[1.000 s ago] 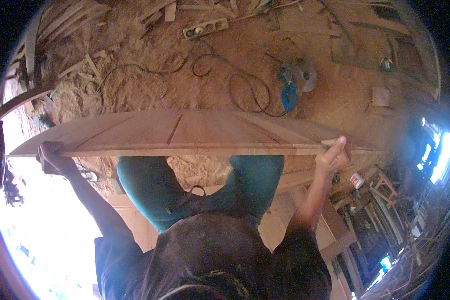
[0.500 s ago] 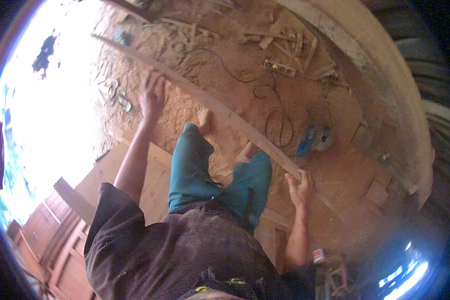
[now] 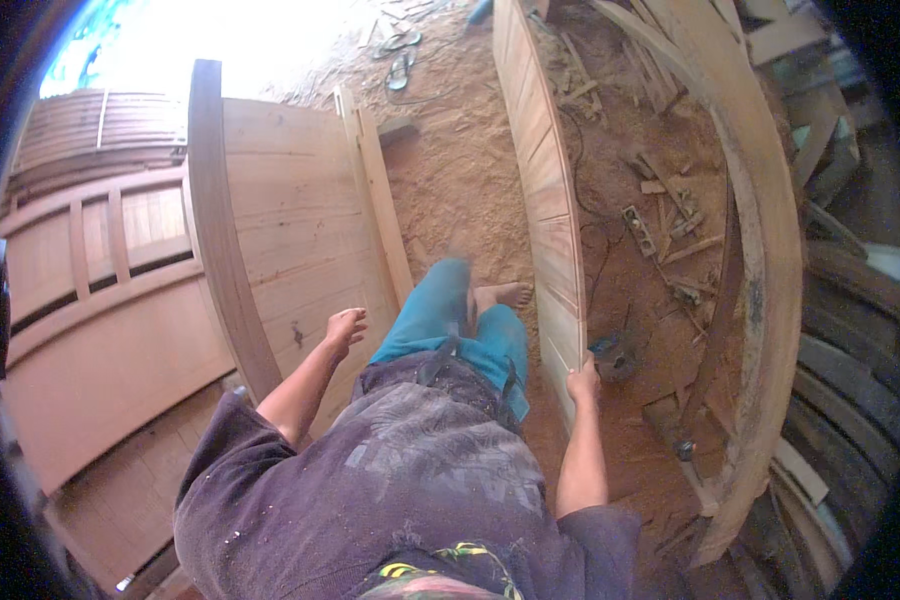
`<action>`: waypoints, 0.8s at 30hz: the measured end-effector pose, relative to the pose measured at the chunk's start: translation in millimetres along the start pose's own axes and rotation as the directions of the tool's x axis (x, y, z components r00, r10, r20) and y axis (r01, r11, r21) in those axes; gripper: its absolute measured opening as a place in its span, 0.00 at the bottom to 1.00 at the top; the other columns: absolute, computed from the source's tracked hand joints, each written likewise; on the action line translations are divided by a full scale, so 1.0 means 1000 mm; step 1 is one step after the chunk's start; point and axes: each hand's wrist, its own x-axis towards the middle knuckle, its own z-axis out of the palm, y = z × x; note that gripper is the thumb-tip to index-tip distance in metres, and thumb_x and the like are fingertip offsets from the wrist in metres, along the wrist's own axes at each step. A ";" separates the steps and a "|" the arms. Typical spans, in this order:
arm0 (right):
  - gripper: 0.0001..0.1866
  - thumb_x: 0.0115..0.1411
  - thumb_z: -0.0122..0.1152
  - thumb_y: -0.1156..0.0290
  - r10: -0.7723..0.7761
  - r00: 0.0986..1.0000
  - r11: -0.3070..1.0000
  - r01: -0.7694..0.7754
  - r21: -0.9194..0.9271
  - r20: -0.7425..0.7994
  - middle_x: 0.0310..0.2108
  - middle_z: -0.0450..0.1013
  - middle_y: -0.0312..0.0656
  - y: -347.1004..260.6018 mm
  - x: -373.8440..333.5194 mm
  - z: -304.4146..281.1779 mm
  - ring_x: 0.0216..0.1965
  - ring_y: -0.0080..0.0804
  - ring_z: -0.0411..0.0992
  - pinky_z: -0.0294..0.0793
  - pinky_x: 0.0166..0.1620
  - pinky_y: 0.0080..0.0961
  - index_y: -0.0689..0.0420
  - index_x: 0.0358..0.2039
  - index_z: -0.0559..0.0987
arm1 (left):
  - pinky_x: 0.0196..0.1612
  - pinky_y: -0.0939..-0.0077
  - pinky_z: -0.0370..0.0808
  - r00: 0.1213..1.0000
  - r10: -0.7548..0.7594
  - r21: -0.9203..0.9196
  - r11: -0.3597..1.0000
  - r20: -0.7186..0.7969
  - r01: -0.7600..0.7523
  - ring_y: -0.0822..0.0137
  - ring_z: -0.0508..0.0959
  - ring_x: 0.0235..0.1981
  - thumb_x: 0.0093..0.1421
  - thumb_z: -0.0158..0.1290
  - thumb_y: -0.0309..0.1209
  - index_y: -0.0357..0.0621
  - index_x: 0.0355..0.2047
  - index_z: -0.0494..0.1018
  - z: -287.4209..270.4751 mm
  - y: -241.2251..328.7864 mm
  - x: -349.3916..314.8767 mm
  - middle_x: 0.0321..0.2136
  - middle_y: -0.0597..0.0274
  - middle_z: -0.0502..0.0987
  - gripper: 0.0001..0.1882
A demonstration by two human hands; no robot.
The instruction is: The person lifts and moves large wooden panels and planks within a cluttered woodworking shop. They carry a large panel to a workbench, retrieve a long plank, and repeatedly lift and reposition the panels, sometimes with assistance from another person.
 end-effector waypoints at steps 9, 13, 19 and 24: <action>0.44 0.51 0.68 0.66 -0.242 0.970 0.970 0.242 -0.022 0.010 0.53 0.73 0.57 0.044 -0.010 0.024 0.55 0.56 0.71 0.69 0.58 0.45 0.41 0.67 0.58 | 0.47 0.65 0.74 0.959 0.170 -0.213 0.970 0.229 -0.121 0.65 0.79 0.48 0.67 0.49 0.42 0.45 0.53 0.74 0.032 -0.062 -0.061 0.50 0.63 0.78 0.20; 0.46 0.51 0.69 0.66 -0.109 0.994 0.989 0.109 -0.099 0.006 0.52 0.73 0.56 0.076 -0.053 0.032 0.55 0.54 0.71 0.69 0.58 0.44 0.40 0.69 0.56 | 0.45 0.67 0.74 0.932 0.230 -0.289 0.946 0.280 -0.146 0.66 0.79 0.46 0.67 0.49 0.42 0.45 0.52 0.75 0.033 -0.108 -0.073 0.48 0.63 0.79 0.19; 0.46 0.53 0.64 0.66 -0.054 0.999 0.978 0.053 -0.202 0.002 0.52 0.73 0.57 0.112 -0.072 0.055 0.52 0.55 0.73 0.71 0.56 0.45 0.41 0.70 0.53 | 0.40 0.69 0.75 0.972 0.051 -0.237 0.971 0.228 0.005 0.65 0.79 0.42 0.65 0.50 0.42 0.46 0.49 0.76 -0.014 -0.229 -0.098 0.44 0.63 0.80 0.18; 0.42 0.54 0.57 0.68 -0.032 0.999 0.966 0.030 -0.257 -0.002 0.48 0.75 0.58 0.122 -0.063 0.057 0.50 0.55 0.75 0.72 0.54 0.47 0.40 0.70 0.54 | 0.35 0.69 0.75 0.985 -0.113 -0.167 0.977 0.128 0.134 0.66 0.80 0.37 0.64 0.51 0.40 0.47 0.45 0.77 -0.026 -0.302 -0.112 0.41 0.63 0.80 0.15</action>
